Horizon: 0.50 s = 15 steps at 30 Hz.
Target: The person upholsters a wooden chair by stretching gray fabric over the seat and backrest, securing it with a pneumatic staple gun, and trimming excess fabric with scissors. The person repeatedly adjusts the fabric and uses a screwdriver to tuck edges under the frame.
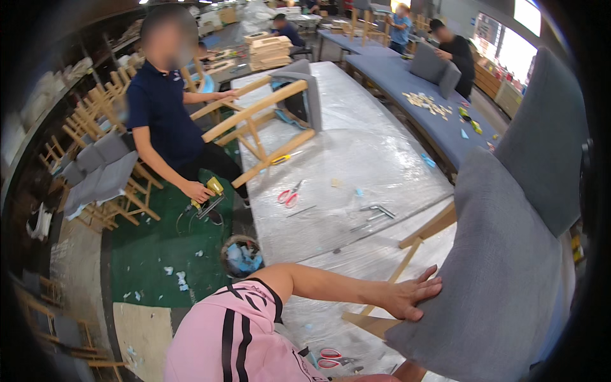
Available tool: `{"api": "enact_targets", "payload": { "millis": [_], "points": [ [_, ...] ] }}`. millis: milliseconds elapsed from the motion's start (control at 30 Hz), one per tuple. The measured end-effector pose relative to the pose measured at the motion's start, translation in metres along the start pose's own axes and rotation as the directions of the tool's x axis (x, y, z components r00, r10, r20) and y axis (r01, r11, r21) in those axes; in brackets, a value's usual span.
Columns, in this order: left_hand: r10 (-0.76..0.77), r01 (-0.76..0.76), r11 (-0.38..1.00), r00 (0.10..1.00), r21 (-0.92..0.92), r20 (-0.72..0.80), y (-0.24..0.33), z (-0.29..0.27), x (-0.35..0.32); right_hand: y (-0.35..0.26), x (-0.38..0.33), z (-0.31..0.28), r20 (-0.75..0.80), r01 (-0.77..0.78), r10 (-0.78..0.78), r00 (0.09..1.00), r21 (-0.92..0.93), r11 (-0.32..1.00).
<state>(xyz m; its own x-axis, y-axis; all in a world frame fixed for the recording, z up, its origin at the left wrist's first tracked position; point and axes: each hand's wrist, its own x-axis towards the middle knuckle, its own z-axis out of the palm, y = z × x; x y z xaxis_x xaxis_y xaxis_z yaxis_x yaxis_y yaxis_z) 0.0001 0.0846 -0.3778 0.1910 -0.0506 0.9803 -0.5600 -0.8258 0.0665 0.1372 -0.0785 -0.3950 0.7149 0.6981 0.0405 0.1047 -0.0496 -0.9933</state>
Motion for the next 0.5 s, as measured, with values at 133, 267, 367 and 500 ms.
{"api": "enact_targets", "payload": {
  "millis": [133,267,367,500],
  "points": [
    [0.150,-0.282,0.944,0.832,-0.173,-0.534,0.013,0.054,0.066,0.015,-0.029,-0.041,-0.116,-0.104,0.097,0.988,-0.055,0.993],
    [0.031,-0.286,0.932,0.677,-0.224,-0.735,0.018,0.090,0.075,0.033,-0.056,-0.062,-0.144,-0.226,0.211,0.967,-0.098,0.969],
    [-0.051,-0.263,0.923,0.642,-0.282,-0.765,0.026,0.100,0.076,0.044,-0.084,-0.079,-0.180,-0.305,0.283,0.942,-0.107,0.946],
    [-0.136,-0.233,0.908,0.623,-0.348,-0.770,0.041,0.096,0.078,0.062,-0.130,-0.100,-0.216,-0.417,0.392,0.894,-0.088,0.905]
  ]
}}
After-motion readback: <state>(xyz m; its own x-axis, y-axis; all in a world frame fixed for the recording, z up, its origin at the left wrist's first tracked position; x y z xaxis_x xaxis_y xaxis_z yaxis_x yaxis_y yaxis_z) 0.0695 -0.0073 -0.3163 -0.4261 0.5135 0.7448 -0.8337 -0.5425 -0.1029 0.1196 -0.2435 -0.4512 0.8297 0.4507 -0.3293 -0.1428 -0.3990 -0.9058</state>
